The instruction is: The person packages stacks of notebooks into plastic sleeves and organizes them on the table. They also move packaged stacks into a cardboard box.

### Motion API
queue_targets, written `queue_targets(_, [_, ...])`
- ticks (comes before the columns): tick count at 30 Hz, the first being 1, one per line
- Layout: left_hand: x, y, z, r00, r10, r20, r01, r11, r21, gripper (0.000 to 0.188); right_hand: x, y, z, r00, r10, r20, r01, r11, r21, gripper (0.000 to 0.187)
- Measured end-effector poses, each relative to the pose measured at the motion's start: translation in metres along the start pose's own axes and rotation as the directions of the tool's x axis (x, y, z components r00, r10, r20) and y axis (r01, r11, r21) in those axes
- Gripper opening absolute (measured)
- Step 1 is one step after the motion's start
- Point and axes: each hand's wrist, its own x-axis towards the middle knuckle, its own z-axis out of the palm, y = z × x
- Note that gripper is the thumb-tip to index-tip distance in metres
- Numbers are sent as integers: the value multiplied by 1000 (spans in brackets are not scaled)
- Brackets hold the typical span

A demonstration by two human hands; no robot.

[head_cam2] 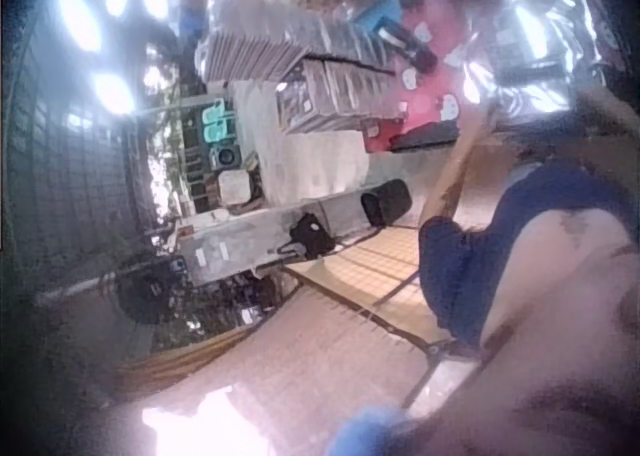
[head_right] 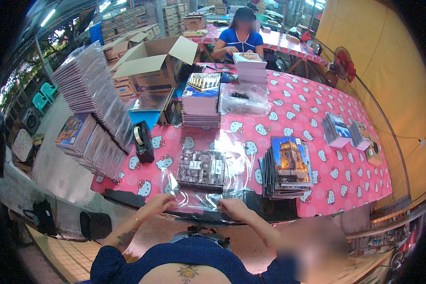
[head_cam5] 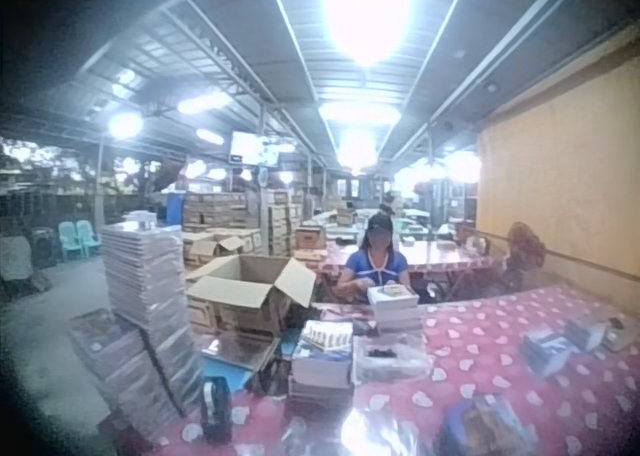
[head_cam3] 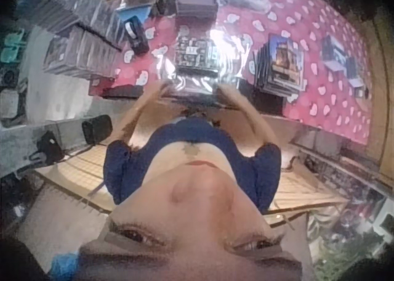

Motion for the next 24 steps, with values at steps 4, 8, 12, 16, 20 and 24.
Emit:
queue_targets(4, [-1, -28, 7, 992, 30, 119, -23, 998, -59, 29, -5, -4, -6, 997, -64, 41, 62, 997, 44, 21])
queue_targets(8, [8, -24, 4, 989, -98, 110, 108, 990, -89, 28, -1, -4, 3, 999, 36, -1, -36, 998, -45, 24])
queue_targets(12, [-2, -4, -5, 983, 123, 137, -143, 979, 146, 30, 2, -13, 5, 997, -19, -77, 15, 998, -56, 26])
queue_targets(16, [-3, -27, 5, 993, 23, 119, -39, 991, 131, 30, 0, -13, 2, 999, 32, -38, -33, 999, -31, 22])
queue_targets(20, [12, -2, -6, 995, 2, -95, -2, 1000, 0, 24, 11, -21, -26, 976, 198, -85, -190, 977, 94, 23])
queue_targets(24, [47, -26, -60, 981, 142, -134, -137, 989, 46, 19, 21, -8, -63, 972, 213, -102, -162, 916, 367, 28])
